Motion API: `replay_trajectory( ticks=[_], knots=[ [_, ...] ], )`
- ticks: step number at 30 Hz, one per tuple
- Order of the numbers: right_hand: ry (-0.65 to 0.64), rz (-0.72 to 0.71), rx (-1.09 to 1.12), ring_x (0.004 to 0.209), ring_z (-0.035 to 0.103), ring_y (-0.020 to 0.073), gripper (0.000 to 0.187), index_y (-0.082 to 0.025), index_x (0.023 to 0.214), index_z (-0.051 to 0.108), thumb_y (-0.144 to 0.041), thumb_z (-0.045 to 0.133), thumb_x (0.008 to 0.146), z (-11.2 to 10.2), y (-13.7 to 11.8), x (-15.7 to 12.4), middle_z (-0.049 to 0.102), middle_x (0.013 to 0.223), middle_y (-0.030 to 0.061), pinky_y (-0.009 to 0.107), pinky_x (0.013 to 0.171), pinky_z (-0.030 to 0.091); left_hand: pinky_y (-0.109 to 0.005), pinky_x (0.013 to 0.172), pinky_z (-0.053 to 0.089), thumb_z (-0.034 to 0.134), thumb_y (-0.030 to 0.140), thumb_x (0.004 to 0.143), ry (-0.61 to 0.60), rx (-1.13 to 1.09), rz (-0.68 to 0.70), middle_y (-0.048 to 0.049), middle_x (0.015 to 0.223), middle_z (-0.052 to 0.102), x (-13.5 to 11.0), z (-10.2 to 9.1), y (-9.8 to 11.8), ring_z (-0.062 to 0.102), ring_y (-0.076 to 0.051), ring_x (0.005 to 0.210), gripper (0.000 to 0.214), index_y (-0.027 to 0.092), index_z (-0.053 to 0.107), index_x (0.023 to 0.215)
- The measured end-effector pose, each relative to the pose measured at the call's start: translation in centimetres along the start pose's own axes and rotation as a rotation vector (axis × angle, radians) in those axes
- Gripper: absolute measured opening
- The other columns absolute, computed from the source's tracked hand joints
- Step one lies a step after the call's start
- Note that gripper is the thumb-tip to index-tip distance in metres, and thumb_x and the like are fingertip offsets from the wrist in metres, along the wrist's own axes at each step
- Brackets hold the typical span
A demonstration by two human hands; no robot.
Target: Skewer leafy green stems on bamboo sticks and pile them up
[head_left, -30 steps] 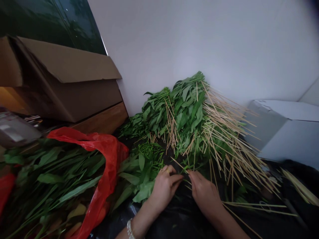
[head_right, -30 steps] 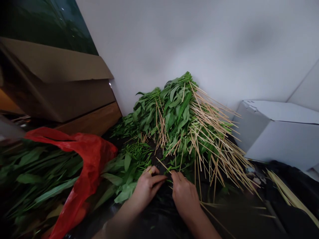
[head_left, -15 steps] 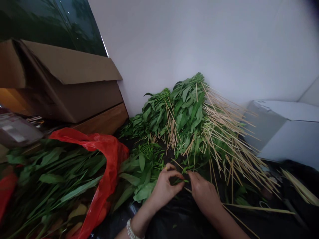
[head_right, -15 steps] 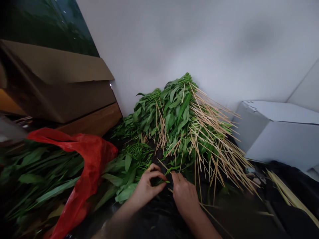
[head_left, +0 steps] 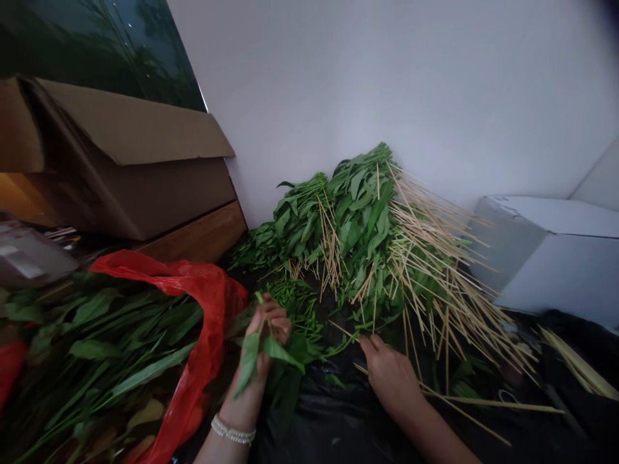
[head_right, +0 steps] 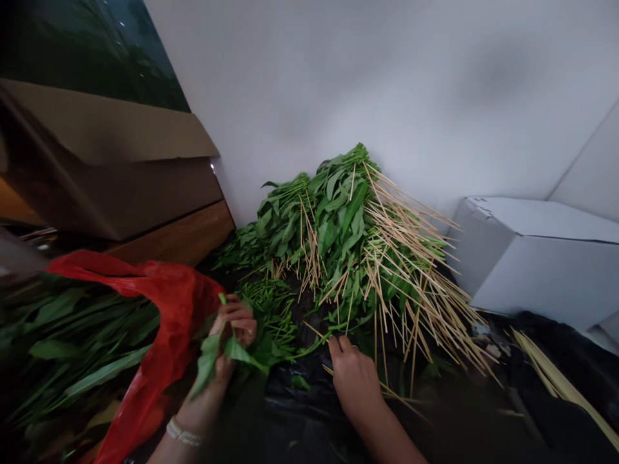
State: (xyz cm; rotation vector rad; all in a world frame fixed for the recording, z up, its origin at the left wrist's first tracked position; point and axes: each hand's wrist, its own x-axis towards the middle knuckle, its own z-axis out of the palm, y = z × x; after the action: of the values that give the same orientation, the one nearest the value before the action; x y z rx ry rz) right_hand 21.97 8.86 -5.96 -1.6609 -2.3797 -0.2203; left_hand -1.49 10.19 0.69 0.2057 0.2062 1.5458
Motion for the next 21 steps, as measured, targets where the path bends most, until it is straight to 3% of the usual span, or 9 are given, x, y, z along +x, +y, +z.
replay_trajectory(
  ticks=[3,7,12,21],
  knots=[
    [0.215,-0.065,0.078,0.070,0.063,0.0141,0.037,-0.018,0.111,0.059,-0.003,0.045,0.080,-0.4,0.2,-0.3,0.064,0.089,0.0037,0.023,0.058,0.041,-0.018,0.063,0.051,0.072,0.008,0.071,0.210,0.324,-0.125,0.0002,0.076,0.067,0.7,-0.6,-1.3,0.062,-0.008,0.063,0.021,0.015,0.065,0.089],
    [0.485,-0.161,0.186,0.067,0.060,0.0133,0.032,-0.015,0.116,0.056,-0.013,0.038,0.090,-1.3,0.2,-0.6,0.062,0.083,0.0037,0.024,0.060,0.040,-0.018,0.066,0.051,0.081,0.014,0.061,0.251,0.668,-0.059,-0.0046,0.079,0.071,1.0,-1.4,-3.1,0.065,-0.011,0.067,0.026,0.011,0.069,0.084],
    [0.535,-0.246,0.187,0.060,0.055,0.0111,0.033,-0.013,0.117,0.056,-0.011,0.034,0.092,-2.1,-0.2,-0.7,0.060,0.077,0.0030,0.024,0.059,0.036,-0.018,0.066,0.050,0.084,0.021,0.058,0.210,0.794,-0.046,-0.0039,0.075,0.072,0.6,-1.2,-3.7,0.065,-0.010,0.066,0.029,0.012,0.072,0.083],
    [0.529,-0.230,0.159,0.059,0.054,0.0106,0.034,-0.013,0.113,0.059,-0.012,0.032,0.093,-2.4,-0.2,-0.7,0.059,0.075,0.0029,0.024,0.058,0.036,-0.017,0.060,0.049,0.083,0.028,0.060,0.193,0.768,-0.084,-0.0046,0.070,0.071,0.3,-0.6,-3.8,0.063,-0.010,0.060,0.030,0.011,0.072,0.082]
  ],
)
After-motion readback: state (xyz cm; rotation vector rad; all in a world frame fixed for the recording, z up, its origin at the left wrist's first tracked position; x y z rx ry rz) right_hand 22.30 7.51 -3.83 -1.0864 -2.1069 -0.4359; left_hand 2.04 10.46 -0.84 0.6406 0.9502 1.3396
